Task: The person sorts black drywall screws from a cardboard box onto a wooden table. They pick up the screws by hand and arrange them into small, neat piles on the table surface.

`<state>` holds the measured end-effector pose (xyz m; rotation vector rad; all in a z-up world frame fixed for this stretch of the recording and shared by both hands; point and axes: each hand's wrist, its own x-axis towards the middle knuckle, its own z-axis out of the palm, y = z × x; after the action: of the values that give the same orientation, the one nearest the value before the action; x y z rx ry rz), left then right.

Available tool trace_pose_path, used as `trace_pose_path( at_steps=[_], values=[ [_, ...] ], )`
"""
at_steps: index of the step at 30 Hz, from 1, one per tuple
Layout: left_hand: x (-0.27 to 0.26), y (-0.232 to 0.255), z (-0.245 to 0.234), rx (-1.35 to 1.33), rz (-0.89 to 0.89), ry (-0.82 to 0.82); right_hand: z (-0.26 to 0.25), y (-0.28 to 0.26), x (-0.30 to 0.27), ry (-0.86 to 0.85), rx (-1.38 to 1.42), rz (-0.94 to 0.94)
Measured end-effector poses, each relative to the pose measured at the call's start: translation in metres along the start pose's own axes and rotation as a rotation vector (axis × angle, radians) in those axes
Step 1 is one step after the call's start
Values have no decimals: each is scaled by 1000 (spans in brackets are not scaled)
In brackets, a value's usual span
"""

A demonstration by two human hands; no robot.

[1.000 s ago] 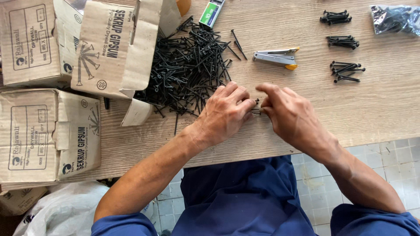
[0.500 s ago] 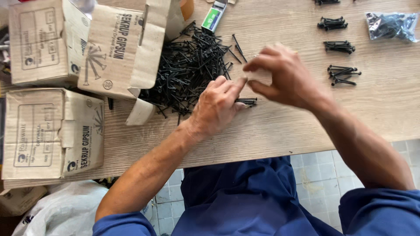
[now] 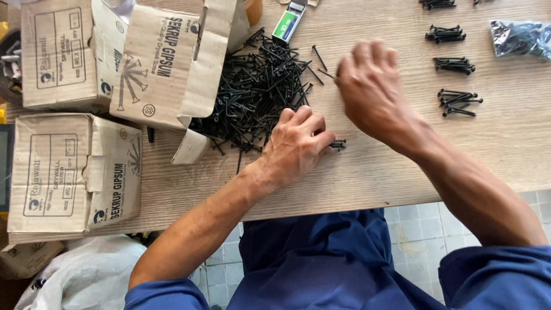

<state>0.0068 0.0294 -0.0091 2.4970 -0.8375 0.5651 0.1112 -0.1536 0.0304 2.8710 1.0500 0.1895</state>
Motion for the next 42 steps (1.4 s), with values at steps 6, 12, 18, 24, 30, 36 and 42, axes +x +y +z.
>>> trace_pose_path(
  at_steps=[6, 12, 18, 24, 30, 36, 42],
  values=[
    [4, 9, -7, -65, 68, 64, -13, 5, -65, -295, 77, -72],
    [1, 6, 4, -41, 107, -39, -10, 9, -54, -287, 209, -194],
    [3, 9, 0, -119, 164, -18, -10, 12, 11, 113, 436, -71],
    [3, 7, -5, -125, 171, -21, 27, 4, 56, 83, 182, 11],
    [1, 7, -3, -85, 227, -3, -8, 15, 65, -256, 419, 297],
    [2, 4, -7, -77, 222, -45, -3, 23, 67, -314, 558, 355],
    [10, -8, -36, 0, 157, 3, 10, 18, 70, -270, 457, 251]
  ],
)
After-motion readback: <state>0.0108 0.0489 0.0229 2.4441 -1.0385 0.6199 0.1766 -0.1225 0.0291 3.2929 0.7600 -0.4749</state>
